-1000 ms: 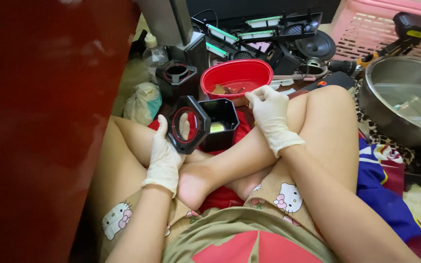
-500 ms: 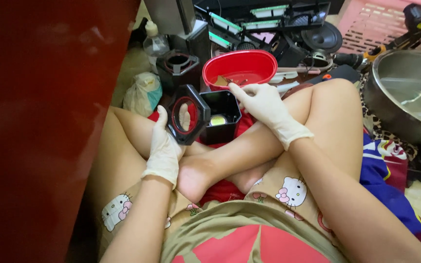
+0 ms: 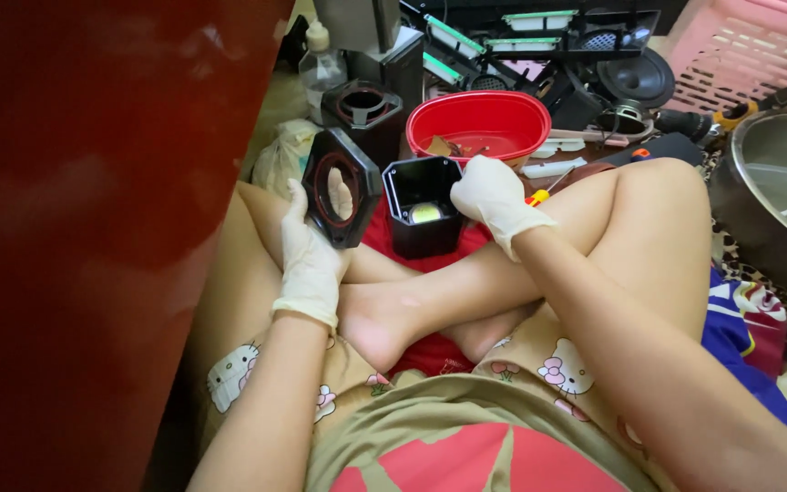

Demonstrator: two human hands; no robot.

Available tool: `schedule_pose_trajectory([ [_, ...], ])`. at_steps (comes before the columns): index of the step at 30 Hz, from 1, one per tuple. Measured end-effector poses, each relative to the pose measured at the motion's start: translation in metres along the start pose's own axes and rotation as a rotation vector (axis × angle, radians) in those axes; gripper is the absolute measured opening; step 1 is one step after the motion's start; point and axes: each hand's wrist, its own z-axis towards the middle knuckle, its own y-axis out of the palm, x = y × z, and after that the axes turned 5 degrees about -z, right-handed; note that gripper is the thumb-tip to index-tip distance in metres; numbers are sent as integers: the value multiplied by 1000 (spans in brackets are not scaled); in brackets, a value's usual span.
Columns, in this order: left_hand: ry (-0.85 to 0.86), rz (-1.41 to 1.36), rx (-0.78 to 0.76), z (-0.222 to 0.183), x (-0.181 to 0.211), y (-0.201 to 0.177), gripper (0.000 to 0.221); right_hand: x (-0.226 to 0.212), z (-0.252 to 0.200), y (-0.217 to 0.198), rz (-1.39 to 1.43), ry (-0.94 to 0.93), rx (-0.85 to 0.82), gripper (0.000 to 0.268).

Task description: The person brushes a black plastic housing with a toothbrush and wipes it with a cloth.

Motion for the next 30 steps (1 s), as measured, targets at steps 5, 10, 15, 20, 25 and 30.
schedule_pose_trajectory([
  [5, 20, -8, -16, -5, 0, 5, 33, -24, -1, -9, 36, -9, 3, 42],
  [10, 42, -31, -30, -8, -1, 8, 33, -56, -9, -13, 169, 5, -16, 41],
  [15, 51, 30, -19, -1, 0, 0, 34, -45, 22, 12, 241, 107, 5, 30],
  [20, 50, 56, -14, 7, -1, -5, 33, -35, -11, -13, 391, 94, -8, 40],
  [25, 26, 85, -14, 8, -2, -5, 36, 8, 5, -13, -10, 156, 240, 45],
  [30, 14, 108, 11, 8, -1, -7, 37, -2, -14, -29, -306, 479, 164, 36],
])
